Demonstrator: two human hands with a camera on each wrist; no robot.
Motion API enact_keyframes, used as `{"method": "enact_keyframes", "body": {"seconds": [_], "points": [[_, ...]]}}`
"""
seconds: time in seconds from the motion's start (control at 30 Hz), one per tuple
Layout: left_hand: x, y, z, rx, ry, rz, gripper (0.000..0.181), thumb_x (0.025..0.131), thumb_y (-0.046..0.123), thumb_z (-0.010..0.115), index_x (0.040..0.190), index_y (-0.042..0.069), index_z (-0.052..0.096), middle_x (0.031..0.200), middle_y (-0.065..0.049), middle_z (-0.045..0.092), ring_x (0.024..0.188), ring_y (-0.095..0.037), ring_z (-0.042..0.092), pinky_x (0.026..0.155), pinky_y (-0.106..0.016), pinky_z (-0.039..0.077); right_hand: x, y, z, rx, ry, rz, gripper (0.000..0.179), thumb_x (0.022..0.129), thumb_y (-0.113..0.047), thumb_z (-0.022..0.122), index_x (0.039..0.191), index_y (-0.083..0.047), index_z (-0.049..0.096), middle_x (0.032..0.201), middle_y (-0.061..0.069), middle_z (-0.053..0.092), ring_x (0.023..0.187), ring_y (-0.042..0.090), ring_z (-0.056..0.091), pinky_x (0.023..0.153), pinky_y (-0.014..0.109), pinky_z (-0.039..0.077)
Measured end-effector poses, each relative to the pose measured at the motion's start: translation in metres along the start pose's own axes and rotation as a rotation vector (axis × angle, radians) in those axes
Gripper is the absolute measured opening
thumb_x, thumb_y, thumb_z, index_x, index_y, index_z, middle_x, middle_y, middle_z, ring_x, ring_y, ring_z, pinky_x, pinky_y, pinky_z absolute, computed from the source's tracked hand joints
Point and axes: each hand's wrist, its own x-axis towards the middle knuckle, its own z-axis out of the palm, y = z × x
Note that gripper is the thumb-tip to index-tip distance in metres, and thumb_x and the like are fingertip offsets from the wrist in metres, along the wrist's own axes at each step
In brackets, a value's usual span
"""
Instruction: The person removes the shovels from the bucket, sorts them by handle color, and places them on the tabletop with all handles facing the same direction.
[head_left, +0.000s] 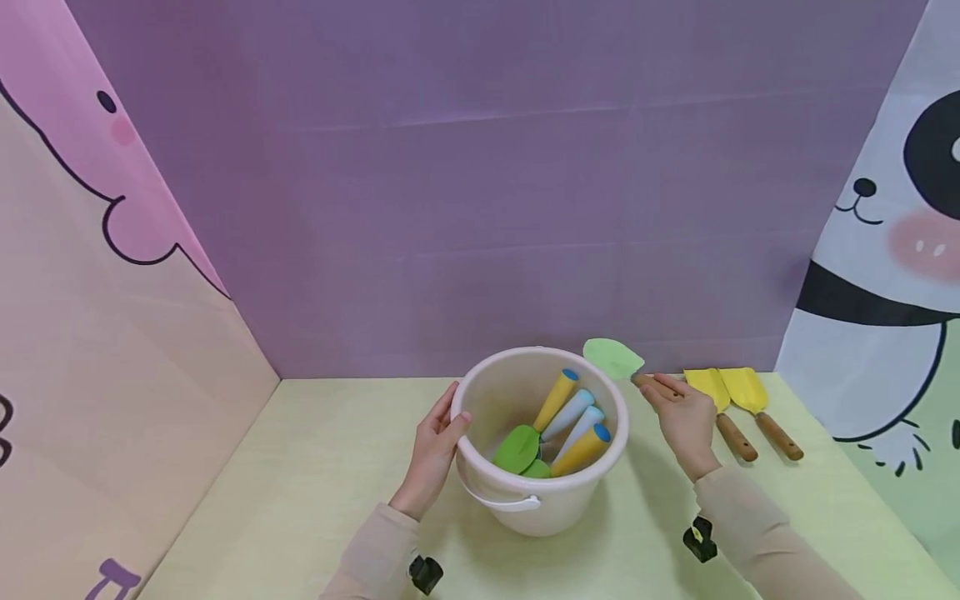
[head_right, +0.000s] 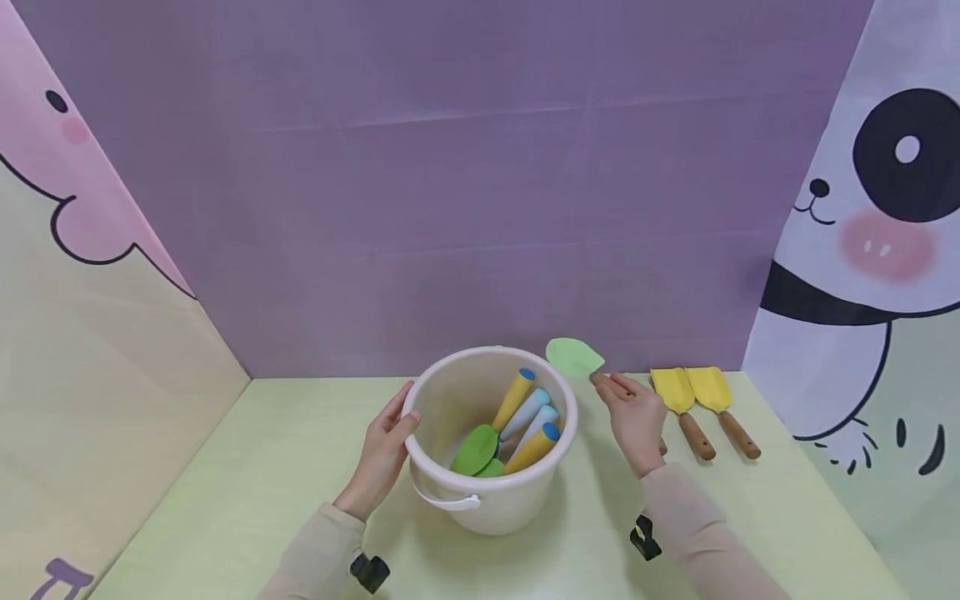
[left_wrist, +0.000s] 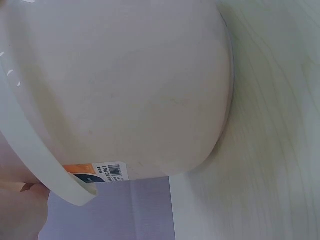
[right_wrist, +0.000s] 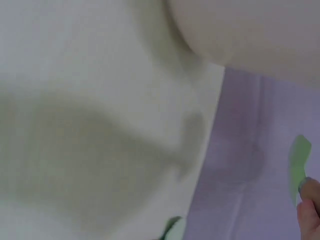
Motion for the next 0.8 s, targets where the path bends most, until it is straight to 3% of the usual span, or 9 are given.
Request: {"method": "enact_keyframes", "body": {"seconds": [0.07, 0.17, 0.27, 0.33, 0.47, 0.63, 0.7, 0.8], "points": [[0.0, 0.0, 0.0, -0.001, 0.003, 0.002, 0.059, 0.092, 0.013, 0.05, 0.145, 0.008, 0.025, 0.146, -0.016, 0.032, 0.131, -0.028, 0.035, 0.104, -0.043, 0.035, 0.0, 0.007, 0.004, 0.025, 0.025, 0.014, 0.046, 0.085, -0.03, 0.064, 0.123, -0.004, 0.058, 0.115, 0.012, 0.061, 0.085, -0.013, 0.058, 0.072, 0.003, 0.044], [0.0, 0.0, 0.0, 0.007, 0.005, 0.005, 0.059, 0.092, 0.014, 0.051, 0.145, 0.008, 0.026, 0.146, -0.016, 0.033, 0.13, -0.028, 0.036, 0.104, -0.043, 0.036, 0.0, 0.018, 0.009, 0.029, 0.05, 0.05, 0.048, 0.085, -0.033, 0.063, 0.124, -0.006, 0.058, 0.114, 0.01, 0.062, 0.094, -0.003, 0.06, 0.082, 0.015, 0.049], [-0.001, 0.0, 0.0, 0.019, 0.003, 0.009, 0.059, 0.092, 0.015, 0.05, 0.145, 0.008, 0.025, 0.146, -0.015, 0.032, 0.131, -0.029, 0.036, 0.103, -0.043, 0.036, 0.0, 0.027, 0.012, 0.015, 0.074, 0.089, 0.047, 0.086, -0.033, 0.063, 0.124, -0.006, 0.058, 0.113, 0.011, 0.061, 0.106, 0.015, 0.058, 0.095, 0.033, 0.045], [-0.001, 0.0, 0.0, 0.019, 0.003, 0.009, 0.059, 0.092, 0.014, 0.05, 0.145, 0.007, 0.025, 0.146, -0.015, 0.032, 0.131, -0.028, 0.035, 0.103, -0.043, 0.035, -0.001, 0.033, 0.014, -0.01, 0.086, 0.101, 0.047, 0.086, -0.033, 0.062, 0.123, -0.005, 0.058, 0.112, 0.013, 0.061, 0.114, 0.023, 0.054, 0.104, 0.043, 0.034], [-0.002, 0.0, 0.0, 0.006, 0.012, 0.003, 0.059, 0.092, 0.012, 0.049, 0.145, 0.006, 0.025, 0.146, -0.015, 0.031, 0.131, -0.028, 0.035, 0.104, -0.041, 0.035, -0.004, 0.042, 0.018, -0.063, 0.092, 0.093, 0.043, 0.087, -0.027, 0.061, 0.121, -0.001, 0.059, 0.111, 0.017, 0.06, 0.118, 0.032, 0.05, 0.103, 0.051, 0.027], [-0.002, 0.001, 0.001, 0.007, 0.01, 0.0, 0.059, 0.092, 0.012, 0.049, 0.145, 0.007, 0.024, 0.146, -0.015, 0.031, 0.131, -0.027, 0.034, 0.103, -0.039, 0.036, -0.008, 0.05, 0.021, -0.076, 0.097, 0.08, 0.04, 0.087, -0.024, 0.061, 0.116, 0.003, 0.061, 0.114, 0.021, 0.061, 0.12, 0.034, 0.046, 0.097, 0.042, 0.035], [-0.002, 0.001, 0.001, 0.006, 0.008, -0.002, 0.059, 0.092, 0.012, 0.049, 0.145, 0.008, 0.025, 0.147, -0.015, 0.031, 0.131, -0.027, 0.034, 0.103, -0.04, 0.036, -0.008, 0.053, 0.022, -0.085, 0.114, 0.076, 0.038, 0.086, -0.024, 0.063, 0.113, 0.003, 0.063, 0.114, 0.021, 0.061, 0.116, 0.032, 0.051, 0.086, 0.028, 0.043], [-0.001, 0.001, 0.001, 0.002, 0.003, -0.001, 0.059, 0.092, 0.012, 0.05, 0.145, 0.008, 0.025, 0.147, -0.015, 0.031, 0.131, -0.027, 0.034, 0.104, -0.04, 0.036, -0.009, 0.058, 0.024, -0.076, 0.141, 0.064, 0.034, 0.083, -0.019, 0.065, 0.108, 0.004, 0.065, 0.113, 0.023, 0.062, 0.103, 0.024, 0.062, 0.068, 0.007, 0.041]]}}
